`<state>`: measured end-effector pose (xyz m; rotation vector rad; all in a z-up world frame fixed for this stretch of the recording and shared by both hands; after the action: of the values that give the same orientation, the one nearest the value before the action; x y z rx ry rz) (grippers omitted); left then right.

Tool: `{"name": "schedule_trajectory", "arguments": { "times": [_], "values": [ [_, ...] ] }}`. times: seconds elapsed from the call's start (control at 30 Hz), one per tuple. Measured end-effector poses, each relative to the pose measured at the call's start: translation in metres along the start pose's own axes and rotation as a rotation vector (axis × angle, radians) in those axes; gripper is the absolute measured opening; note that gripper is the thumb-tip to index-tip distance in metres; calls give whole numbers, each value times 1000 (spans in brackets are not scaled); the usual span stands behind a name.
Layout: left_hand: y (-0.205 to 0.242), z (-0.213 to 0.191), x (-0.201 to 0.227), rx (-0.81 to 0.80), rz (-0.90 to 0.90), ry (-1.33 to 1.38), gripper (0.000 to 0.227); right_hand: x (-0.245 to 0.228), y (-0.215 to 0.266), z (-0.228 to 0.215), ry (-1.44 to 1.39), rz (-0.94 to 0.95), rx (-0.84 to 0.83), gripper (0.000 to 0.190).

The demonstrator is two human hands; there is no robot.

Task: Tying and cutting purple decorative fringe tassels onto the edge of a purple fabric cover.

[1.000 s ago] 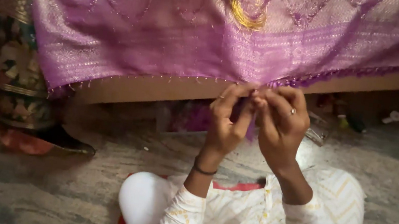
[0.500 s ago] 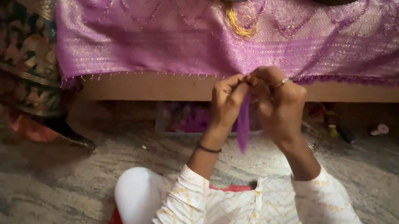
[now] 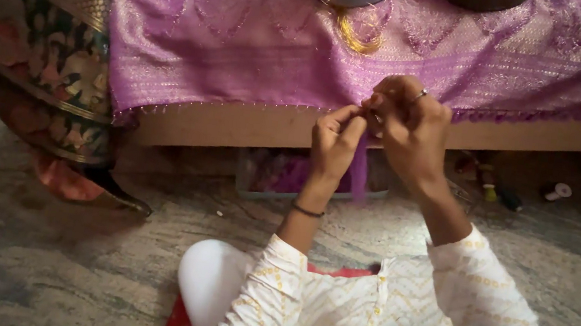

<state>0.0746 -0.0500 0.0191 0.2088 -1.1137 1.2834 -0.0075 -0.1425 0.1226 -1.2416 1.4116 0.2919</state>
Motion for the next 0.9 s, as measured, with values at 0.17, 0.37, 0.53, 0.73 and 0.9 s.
{"name": "schedule_trajectory", "arguments": {
  "times": [0.17, 0.37, 0.53, 0.73, 0.9],
  "values": [
    [-2, 7, 4, 46, -142, 139, 21, 7, -10, 3, -134, -43, -72, 6],
    [-5, -15, -35, 37, -147, 255, 25, 3, -13, 10, 163, -218, -107, 3],
    [-7, -4, -22, 8, -260, 314, 28, 9, -42, 2, -46, -206, -168, 12],
    [-10, -1, -18, -27, -313, 468, 27, -26, -79, -8, -135, -115, -213, 5],
    [-25, 11, 12, -68, -272, 438, 28, -33, -103, -14, -245, -17, -193, 10]
  ]
}}
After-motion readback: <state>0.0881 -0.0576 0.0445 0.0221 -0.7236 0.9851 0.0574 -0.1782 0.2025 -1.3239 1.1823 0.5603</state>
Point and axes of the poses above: each hand's wrist, its own y-axis away from the middle knuckle, its own z-axis out of the palm, x = y × z, the point moved 7 cm from there along -y, towards the middle knuckle, and after that the axes turned 11 degrees about y, right-handed, at the moved point
